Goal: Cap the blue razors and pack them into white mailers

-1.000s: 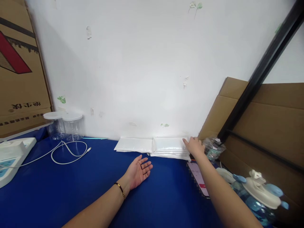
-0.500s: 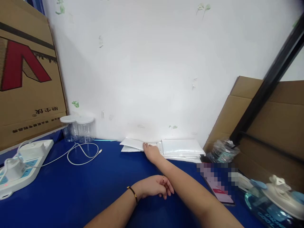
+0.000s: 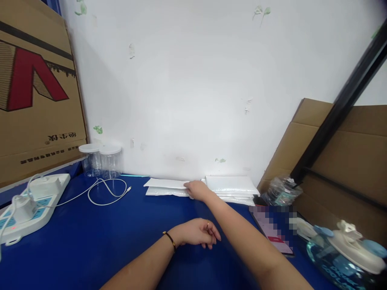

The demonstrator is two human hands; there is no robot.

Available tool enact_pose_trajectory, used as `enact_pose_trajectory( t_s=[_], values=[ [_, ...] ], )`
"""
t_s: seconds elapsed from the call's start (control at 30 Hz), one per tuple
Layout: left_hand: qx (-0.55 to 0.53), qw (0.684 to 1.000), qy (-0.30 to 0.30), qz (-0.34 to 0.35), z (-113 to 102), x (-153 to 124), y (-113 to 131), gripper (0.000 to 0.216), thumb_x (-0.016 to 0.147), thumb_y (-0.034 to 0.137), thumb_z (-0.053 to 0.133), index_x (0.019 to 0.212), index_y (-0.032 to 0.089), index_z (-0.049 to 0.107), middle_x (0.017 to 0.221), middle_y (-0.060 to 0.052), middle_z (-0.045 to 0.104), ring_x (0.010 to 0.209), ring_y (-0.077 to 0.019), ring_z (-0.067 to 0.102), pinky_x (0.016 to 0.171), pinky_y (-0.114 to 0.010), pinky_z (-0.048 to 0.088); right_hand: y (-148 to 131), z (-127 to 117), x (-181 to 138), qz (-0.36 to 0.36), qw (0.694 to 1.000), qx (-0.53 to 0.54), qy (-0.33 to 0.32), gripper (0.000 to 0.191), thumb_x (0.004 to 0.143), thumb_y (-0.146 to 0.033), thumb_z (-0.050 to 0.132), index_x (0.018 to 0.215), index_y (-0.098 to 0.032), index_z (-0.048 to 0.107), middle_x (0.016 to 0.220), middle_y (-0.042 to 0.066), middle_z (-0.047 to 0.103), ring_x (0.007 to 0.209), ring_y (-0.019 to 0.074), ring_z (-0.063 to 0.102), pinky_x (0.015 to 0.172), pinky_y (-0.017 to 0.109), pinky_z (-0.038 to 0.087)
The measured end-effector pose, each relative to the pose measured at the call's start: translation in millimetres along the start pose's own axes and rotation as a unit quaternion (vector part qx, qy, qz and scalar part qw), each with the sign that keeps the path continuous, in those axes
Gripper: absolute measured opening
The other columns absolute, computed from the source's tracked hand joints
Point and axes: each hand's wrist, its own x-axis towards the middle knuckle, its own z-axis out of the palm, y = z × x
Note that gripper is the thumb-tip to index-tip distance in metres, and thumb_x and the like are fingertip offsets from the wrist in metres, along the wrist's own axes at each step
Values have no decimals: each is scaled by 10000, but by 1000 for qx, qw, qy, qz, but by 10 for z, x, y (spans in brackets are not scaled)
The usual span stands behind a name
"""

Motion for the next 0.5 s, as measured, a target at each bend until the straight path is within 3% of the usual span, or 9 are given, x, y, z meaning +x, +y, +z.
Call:
enact_pose_trajectory(
  t_s=[0.07, 0.17, 0.27, 0.33, 0.4, 0.5],
  values=[
    [104, 986, 99, 87, 31, -90, 125, 231, 715, 189, 523, 917, 204, 635, 751, -16, 583, 695, -148, 555, 675, -270, 430, -2, -77, -52, 12, 1000, -5, 14, 335, 888, -189, 367, 1166, -226, 549, 1042, 98, 664, 953, 240, 614, 798, 360, 444],
    [244, 920, 236, 197, 15, -289, 386, 246, 728, 278, 580, 965, 244, 638, 909, -64, 594, 935, -235, 520, 931, -362, 337, -19, -182, -310, -8, 997, 4, 70, 379, 888, -167, 369, 1227, -266, 506, 1171, 54, 615, 1043, 220, 575, 836, 337, 441],
    [260, 886, 326, 202, -123, -470, 552, 624, 605, 353, 716, 1193, 281, 518, 1273, -84, 456, 1226, -305, 322, 1066, -419, 158, 4, -216, -816, -49, 990, 34, 129, 368, 891, -219, 405, 1242, -237, 514, 1243, 58, 570, 1146, 215, 508, 923, 340, 413],
    [285, 888, 325, 158, -255, -527, 518, 956, 441, 402, 809, 1299, 295, 402, 1408, -75, 310, 1330, -333, 132, 1089, -454, 12, 26, -186, -1212, -73, 987, 42, 136, 390, 906, -221, 379, 1281, -250, 481, 1285, 51, 536, 1204, 221, 458, 960, 371, 393],
    [312, 898, 293, 103, -361, -518, 375, 1132, 291, 397, 848, 1315, 287, 377, 1387, -104, 349, 1345, -371, 65, 1067, -497, -77, 30, -132, -1562, -100, 986, 56, 122, 407, 917, -213, 354, 1307, -281, 449, 1319, 24, 504, 1233, 213, 432, 981, 376, 384],
    [306, 921, 235, 53, -401, -425, 111, 1084, 292, 334, 844, 1287, 287, 414, 1196, -113, 538, 1241, -409, 321, 1058, -538, 12, 14, -55, -1900, -96, 986, 87, 108, 416, 926, -207, 326, 1313, -308, 439, 1312, 1, 511, 1234, 200, 434, 985, 374, 391]
  ],
)
